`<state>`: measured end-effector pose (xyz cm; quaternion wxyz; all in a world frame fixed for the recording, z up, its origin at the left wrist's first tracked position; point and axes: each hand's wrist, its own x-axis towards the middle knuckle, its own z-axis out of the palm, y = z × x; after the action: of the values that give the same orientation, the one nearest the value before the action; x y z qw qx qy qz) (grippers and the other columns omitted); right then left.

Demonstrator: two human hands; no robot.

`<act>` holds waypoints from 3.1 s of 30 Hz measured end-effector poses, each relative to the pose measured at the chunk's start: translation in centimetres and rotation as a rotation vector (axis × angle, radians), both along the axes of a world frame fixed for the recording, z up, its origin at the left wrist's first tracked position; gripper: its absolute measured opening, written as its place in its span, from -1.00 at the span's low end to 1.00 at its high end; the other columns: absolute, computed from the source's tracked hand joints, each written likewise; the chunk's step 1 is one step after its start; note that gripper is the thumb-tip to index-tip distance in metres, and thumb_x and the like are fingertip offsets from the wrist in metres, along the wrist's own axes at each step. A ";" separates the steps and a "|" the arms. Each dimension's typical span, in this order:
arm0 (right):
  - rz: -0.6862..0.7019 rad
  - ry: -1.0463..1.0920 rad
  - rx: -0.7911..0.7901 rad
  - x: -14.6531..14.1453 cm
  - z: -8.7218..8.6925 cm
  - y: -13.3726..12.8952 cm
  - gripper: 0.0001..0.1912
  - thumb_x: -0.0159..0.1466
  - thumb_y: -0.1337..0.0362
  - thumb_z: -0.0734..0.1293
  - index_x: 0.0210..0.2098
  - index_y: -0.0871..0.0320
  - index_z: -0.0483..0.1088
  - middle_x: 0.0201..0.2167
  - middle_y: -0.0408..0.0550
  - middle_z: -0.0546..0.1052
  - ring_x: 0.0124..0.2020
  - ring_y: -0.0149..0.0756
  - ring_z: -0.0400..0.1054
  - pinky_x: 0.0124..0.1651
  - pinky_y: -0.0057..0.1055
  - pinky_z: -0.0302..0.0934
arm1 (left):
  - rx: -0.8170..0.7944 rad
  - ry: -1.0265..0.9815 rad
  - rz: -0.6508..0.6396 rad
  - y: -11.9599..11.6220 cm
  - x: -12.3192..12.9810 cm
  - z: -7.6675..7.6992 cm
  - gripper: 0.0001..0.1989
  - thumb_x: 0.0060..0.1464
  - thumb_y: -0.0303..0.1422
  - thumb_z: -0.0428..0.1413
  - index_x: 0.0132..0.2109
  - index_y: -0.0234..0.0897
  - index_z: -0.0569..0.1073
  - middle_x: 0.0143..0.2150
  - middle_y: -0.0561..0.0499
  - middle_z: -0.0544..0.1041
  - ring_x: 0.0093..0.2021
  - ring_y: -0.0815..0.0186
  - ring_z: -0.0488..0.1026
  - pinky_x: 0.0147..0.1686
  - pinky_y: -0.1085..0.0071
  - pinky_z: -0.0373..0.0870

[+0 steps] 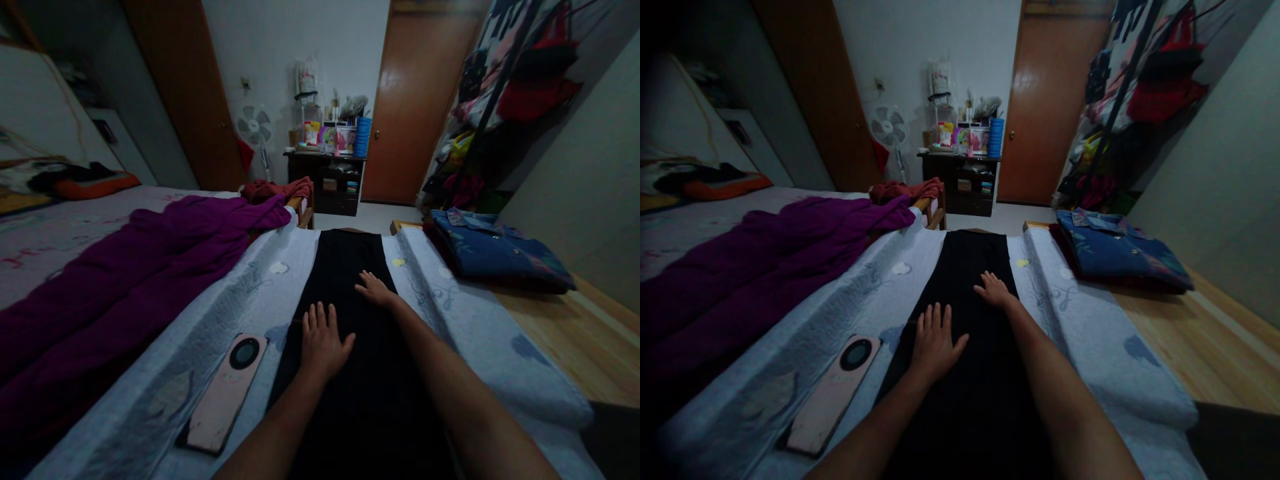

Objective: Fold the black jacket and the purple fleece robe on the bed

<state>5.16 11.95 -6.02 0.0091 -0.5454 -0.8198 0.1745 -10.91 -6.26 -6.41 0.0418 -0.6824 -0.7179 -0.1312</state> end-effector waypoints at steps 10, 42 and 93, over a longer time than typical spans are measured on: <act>0.009 -0.063 0.293 2.2 -0.1 -11.0 -0.36 0.40 0.07 0.00 0.39 0.18 -0.13 0.42 -0.03 -0.11 0.41 -0.21 -0.25 0.35 -0.05 -0.22 | -0.015 0.002 -0.006 -0.1 -0.1 0.4 -0.19 0.15 0.09 -0.11 0.35 -0.42 0.12 0.35 -0.36 0.15 0.36 -0.12 -0.01 0.29 -0.01 -0.14; 0.188 0.140 0.265 2.3 0.9 -27.5 -0.45 0.40 0.17 0.08 0.35 0.11 0.01 0.37 -0.03 0.07 0.38 -0.22 -0.09 0.34 -0.08 -0.09 | 0.058 -0.263 -0.479 -10.8 -1.4 1.8 -0.71 0.22 -0.48 -0.01 0.04 -0.29 0.45 0.07 -0.09 0.53 0.13 0.22 0.41 0.13 0.16 0.30; 0.239 0.129 0.188 2.3 3.4 -29.3 -0.35 0.20 0.16 0.38 0.24 0.17 0.22 0.26 0.15 0.27 0.24 0.01 0.19 0.23 -0.04 0.13 | -0.150 -0.200 -0.582 -14.3 -1.3 3.9 -0.40 0.02 -0.46 0.17 0.21 -0.20 0.23 0.20 -0.14 0.40 0.21 0.16 0.31 0.22 0.10 0.11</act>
<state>7.41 -17.38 -2.63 0.0918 -0.4283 -0.8893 0.1315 -12.16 -20.53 -2.48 -0.1187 -0.8439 -0.5009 -0.1509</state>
